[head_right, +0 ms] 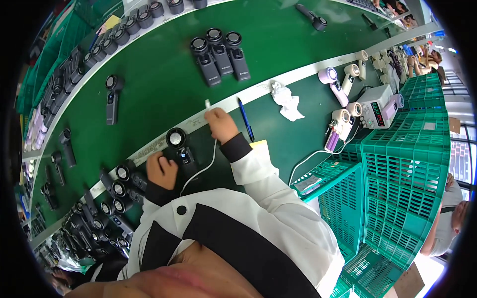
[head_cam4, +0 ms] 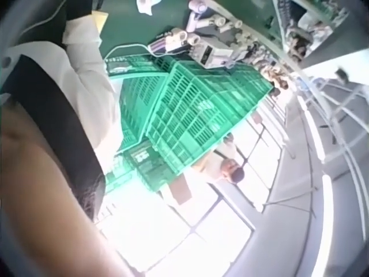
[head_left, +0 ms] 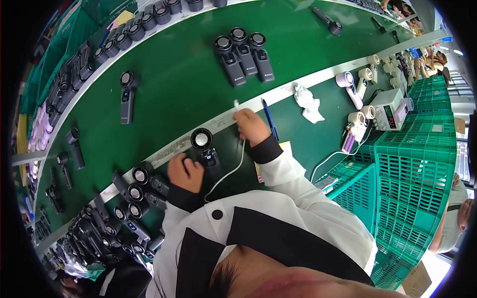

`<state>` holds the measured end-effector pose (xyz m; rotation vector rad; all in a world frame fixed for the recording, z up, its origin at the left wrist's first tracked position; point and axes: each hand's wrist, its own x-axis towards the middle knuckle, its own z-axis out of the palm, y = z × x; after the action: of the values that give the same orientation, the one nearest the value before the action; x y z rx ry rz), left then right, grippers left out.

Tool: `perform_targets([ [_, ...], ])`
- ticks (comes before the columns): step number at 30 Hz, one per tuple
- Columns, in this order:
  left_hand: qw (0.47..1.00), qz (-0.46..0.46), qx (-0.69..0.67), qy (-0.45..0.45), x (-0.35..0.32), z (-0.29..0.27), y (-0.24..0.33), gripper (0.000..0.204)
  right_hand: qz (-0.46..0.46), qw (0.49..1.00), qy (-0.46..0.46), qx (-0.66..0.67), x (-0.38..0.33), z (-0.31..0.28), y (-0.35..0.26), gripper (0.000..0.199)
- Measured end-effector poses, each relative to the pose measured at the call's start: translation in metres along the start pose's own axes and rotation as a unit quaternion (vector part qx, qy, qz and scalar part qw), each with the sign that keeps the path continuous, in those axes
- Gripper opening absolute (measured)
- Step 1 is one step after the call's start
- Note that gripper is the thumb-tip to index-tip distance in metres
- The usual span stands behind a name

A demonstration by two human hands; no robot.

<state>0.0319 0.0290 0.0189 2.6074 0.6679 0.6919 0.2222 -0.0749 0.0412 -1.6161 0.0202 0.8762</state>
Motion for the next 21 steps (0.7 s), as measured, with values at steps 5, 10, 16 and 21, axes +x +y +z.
perform_targets([
  [5, 0.993, -0.048, 0.090, -0.061, -0.014, -0.028, -0.041, 0.024, -0.035, 0.985, -0.043, -0.164, 0.000, 0.010, 0.024, 0.025],
  [10, 0.983, -0.078, 0.149, -0.067, -0.040, -0.037, -0.059, 0.022, -0.059, 0.970, -0.031, -0.235, 0.005, 0.009, 0.025, 0.029],
  [16, 0.976, -0.116, 0.175, -0.063, -0.043, -0.048, -0.073, 0.020, -0.150, 0.900, 0.119, -0.391, 0.050, 0.000, 0.002, 0.027],
  [21, 0.981, -0.096, 0.168, -0.032, -0.034, -0.050, -0.066, 0.014, -0.156, 0.849, 0.203, -0.461, 0.098, -0.010, -0.005, 0.027],
])
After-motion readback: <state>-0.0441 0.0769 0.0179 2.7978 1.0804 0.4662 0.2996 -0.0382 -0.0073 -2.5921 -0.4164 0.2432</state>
